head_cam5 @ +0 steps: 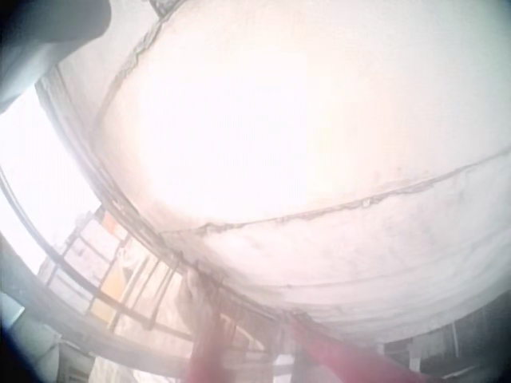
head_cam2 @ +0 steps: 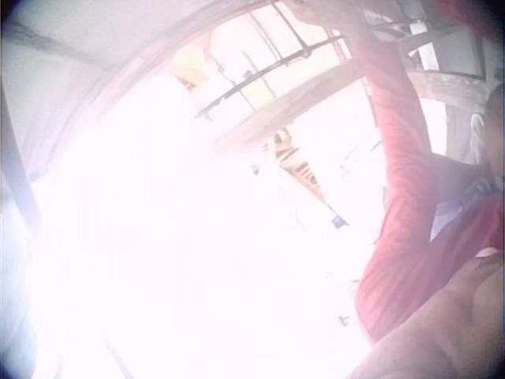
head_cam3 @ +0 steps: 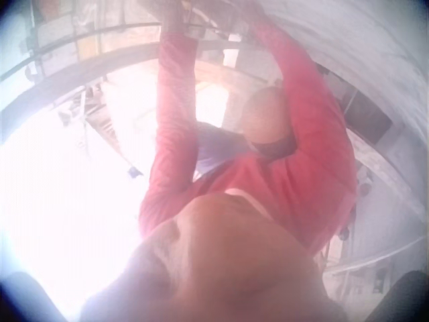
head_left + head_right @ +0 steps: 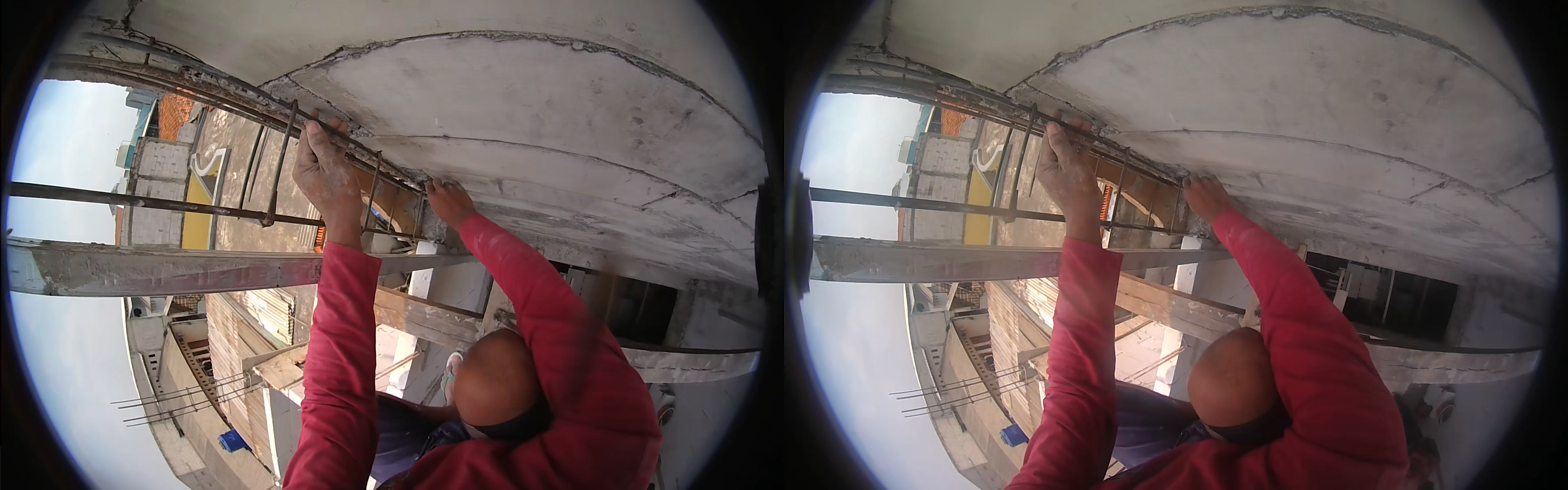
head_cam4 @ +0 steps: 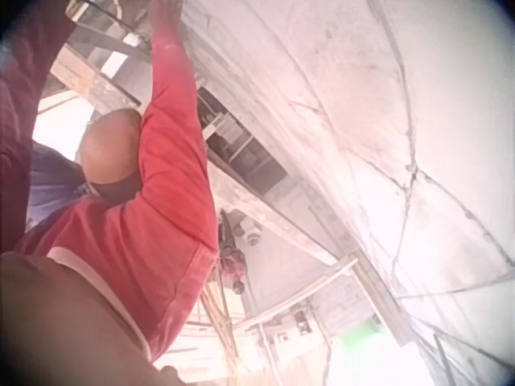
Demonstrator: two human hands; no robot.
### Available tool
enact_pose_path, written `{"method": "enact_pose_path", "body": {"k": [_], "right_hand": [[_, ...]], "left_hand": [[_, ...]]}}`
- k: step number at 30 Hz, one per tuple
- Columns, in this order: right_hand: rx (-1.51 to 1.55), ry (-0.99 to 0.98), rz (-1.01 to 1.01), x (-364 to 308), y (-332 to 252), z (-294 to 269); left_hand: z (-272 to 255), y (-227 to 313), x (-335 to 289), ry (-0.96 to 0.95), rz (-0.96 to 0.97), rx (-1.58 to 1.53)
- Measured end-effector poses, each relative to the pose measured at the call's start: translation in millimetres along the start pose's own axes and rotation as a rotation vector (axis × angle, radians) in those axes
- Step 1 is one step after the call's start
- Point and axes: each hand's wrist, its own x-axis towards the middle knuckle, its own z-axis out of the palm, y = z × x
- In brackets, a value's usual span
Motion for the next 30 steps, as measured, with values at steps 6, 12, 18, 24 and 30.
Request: {"method": "enact_pose_path", "body": {"k": [6,12,18,24,30], "right_hand": [[0.316,-0.037,-0.030,6.7,14.9,25.2],[1.473,-0.408,0.436,3.8,28.4,29.4],[0.270,0.245,0.227,-131.1,51.8,-7.3],[0.384,-0.133,0.218,-250.4,53.5,10.3],[0.381,-0.219,0.230,-241.9,37.8,17.0]], "left_hand": [[-3.5,2.6,1.5,-0.050,-0.015,0.156],[-3.3,-0.9,6.2,0.040,0.092,0.284],[-3.5,19.0,-1.5,0.042,-0.005,0.360],[-0.6,11.1,-3.8,0.086,0.082,0.399],[-4.2,14.0,-3.4,0.041,0.055,0.395]]}}
